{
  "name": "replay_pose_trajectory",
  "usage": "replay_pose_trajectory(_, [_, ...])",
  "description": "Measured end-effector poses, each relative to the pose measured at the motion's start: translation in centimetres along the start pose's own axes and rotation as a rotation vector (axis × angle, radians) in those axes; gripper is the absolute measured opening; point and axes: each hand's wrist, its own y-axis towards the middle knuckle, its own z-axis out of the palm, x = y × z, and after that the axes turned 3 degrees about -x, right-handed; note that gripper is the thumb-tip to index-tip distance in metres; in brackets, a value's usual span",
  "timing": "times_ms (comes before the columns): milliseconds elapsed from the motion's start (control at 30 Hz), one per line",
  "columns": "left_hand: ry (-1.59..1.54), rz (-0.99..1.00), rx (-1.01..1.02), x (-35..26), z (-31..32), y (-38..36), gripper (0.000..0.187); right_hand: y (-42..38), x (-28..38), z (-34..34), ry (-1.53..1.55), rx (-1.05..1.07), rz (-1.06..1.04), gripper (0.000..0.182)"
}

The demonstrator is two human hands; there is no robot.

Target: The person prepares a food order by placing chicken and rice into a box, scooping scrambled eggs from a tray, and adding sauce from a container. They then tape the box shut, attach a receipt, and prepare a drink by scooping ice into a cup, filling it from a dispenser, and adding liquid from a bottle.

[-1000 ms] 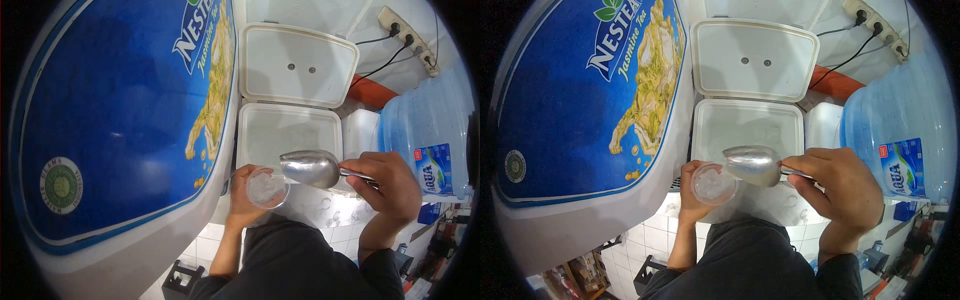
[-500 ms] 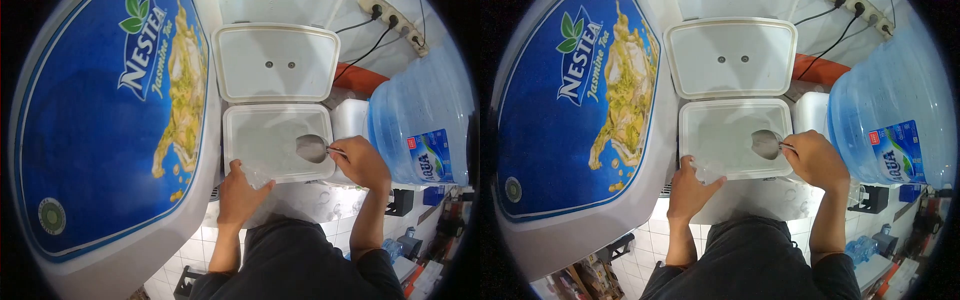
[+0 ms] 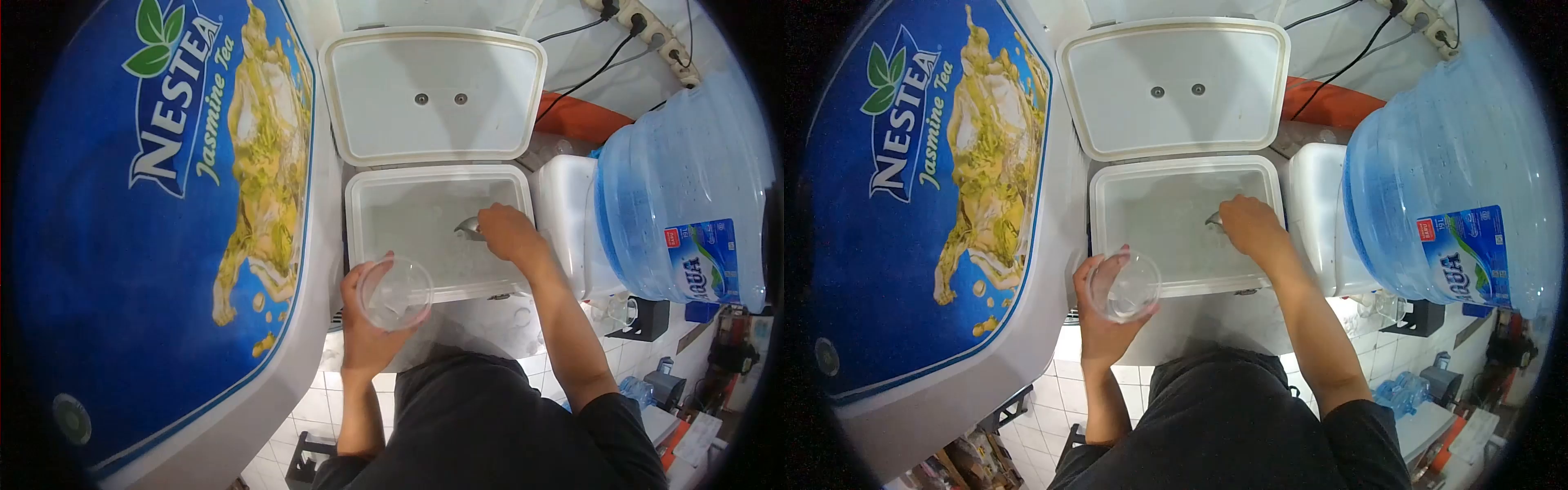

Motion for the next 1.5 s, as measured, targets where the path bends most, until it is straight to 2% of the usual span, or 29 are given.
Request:
replay_pose_trajectory(67, [-0.025, 0.025, 0.043, 0.2, -0.6, -1.0, 0.098, 1.1, -0.7, 1.8, 0.023, 0.002, -0.043, 0.015])
replay_pose_trajectory(167, [-0.234, -0.064, 0.021, 1.5, -0.8, -3.2, 0.099, 2.8, -1.9, 2.2, 0.144, 0.183, -0.094, 0.016])
replay_pose_trajectory(267, [-0.241, -0.084, 0.028, 2.6, -1.4, -4.9, 0.102, 3.0, -1.5, 3.2, 0.192, 0.257, -0.086, 0.018])
replay_pose_trajectory(467, [-0.314, -0.143, 0.023, 4.0, -2.0, -6.1, 0.111, 1.6, -2.5, 2.2, 0.29, 0.264, -0.161, 0.019])
replay_pose_trajectory(567, [-0.258, -0.119, 0.05, 4.1, -2.3, -6.0, 0.111, 0.0, -1.9, 0.8, 0.458, 0.147, -0.348, 0.02])
replay_pose_trajectory(667, [-0.251, -0.129, 0.073, 4.0, -2.4, -6.0, 0.111, 0.5, -0.2, 2.9, 0.538, 0.089, -0.351, 0.02])
replay_pose_trajectory(800, [-0.272, -0.129, 0.113, 3.9, -2.2, -5.6, 0.109, 2.3, 2.1, 5.4, 0.552, 0.217, -0.253, 0.02])
replay_pose_trajectory(967, [-0.331, -0.178, 0.135, 3.6, -2.2, -6.2, 0.107, 3.1, 2.3, 4.3, 0.571, 0.339, -0.245, 0.022])
replay_pose_trajectory(1067, [-0.289, -0.173, 0.147, 4.0, -2.1, -6.4, 0.107, 2.5, 1.7, 5.1, 0.694, 0.23, -0.337, 0.022])
replay_pose_trajectory(1167, [-0.317, -0.167, 0.146, 3.8, -2.1, -6.7, 0.106, 3.2, 2.7, 7.0, 0.646, 0.269, -0.289, 0.023])
replay_pose_trajectory(1267, [-0.351, -0.181, 0.115, 3.2, -2.2, -6.9, 0.104, 3.9, 3.7, 8.5, 0.676, 0.243, -0.352, 0.024])
replay_pose_trajectory(1367, [-0.294, -0.071, 0.109, 3.0, -2.4, -6.8, 0.103, 4.6, 3.4, 5.9, 0.649, 0.402, -0.338, 0.026])
replay_pose_trajectory(1467, [-0.31, -0.09, 0.07, 2.5, -2.7, -6.8, 0.102, 3.5, 2.6, 3.5, 0.766, 0.475, -0.302, 0.03])
replay_pose_trajectory(1500, [-0.286, -0.095, 0.056, 2.6, -2.8, -6.8, 0.101, 3.5, 2.7, 3.5, 0.758, 0.433, -0.342, 0.03])
